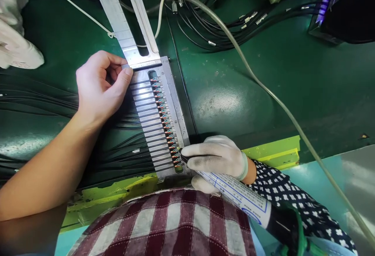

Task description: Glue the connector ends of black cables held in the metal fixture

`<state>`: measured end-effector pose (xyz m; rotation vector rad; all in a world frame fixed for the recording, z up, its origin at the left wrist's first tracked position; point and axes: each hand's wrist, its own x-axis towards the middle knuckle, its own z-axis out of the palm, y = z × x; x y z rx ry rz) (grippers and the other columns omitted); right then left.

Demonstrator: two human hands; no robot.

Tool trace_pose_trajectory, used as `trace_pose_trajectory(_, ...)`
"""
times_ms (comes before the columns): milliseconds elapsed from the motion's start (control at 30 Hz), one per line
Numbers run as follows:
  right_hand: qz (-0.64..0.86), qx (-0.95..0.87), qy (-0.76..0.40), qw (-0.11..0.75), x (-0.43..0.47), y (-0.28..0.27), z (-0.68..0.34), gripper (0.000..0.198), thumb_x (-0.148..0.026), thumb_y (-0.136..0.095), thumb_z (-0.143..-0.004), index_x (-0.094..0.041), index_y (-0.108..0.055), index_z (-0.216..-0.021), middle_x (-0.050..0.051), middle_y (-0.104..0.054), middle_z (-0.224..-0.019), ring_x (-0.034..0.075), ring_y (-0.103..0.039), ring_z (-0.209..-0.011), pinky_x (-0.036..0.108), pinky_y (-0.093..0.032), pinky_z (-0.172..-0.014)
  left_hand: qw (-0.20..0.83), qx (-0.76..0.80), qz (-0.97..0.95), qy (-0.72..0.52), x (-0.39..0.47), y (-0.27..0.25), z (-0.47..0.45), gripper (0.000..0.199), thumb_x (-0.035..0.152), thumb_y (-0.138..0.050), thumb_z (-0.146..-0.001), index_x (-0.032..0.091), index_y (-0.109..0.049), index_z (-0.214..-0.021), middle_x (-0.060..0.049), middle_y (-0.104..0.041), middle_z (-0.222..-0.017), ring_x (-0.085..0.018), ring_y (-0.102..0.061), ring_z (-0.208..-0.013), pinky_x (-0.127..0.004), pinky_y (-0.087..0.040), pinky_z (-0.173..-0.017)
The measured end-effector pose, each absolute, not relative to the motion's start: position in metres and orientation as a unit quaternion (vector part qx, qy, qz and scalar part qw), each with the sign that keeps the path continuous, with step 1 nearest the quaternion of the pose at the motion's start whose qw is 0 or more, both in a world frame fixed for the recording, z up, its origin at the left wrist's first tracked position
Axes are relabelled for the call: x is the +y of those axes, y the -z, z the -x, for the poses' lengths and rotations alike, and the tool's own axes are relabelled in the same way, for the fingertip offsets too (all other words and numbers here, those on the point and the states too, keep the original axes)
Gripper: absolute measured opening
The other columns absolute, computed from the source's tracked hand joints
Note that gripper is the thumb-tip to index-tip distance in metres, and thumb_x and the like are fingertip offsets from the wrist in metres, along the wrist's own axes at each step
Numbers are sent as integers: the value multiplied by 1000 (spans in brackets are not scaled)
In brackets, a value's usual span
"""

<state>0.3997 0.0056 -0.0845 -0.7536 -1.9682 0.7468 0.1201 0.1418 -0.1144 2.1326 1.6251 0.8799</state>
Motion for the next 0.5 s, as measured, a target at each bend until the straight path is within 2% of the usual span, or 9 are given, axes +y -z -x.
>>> trace_pose_trajectory(133, 326, -785, -306, 430, 6, 81, -397, 10, -17, -60, -81, -19, -64, -90, 8, -76, -96, 16, -68, -66, 30, -56, -55, 160, 565, -749, -308, 142, 115, -119, 16, 33, -59, -88, 16, -59, -88, 4, -48, -70, -8, -45, -63, -25, -44, -66)
trace_pose_trajectory(500, 299, -786, -313, 441, 5, 86, -401, 9, -21, -59, -82, -20, -64, -90, 7, -76, -95, 14, -65, -59, 28, -53, -50, 163, 563, -748, -311, 142, 115, -119, 15, 31, -59, -87, 16, -59, -88, 3, -50, -72, -8, -45, -63, -25, -42, -65)
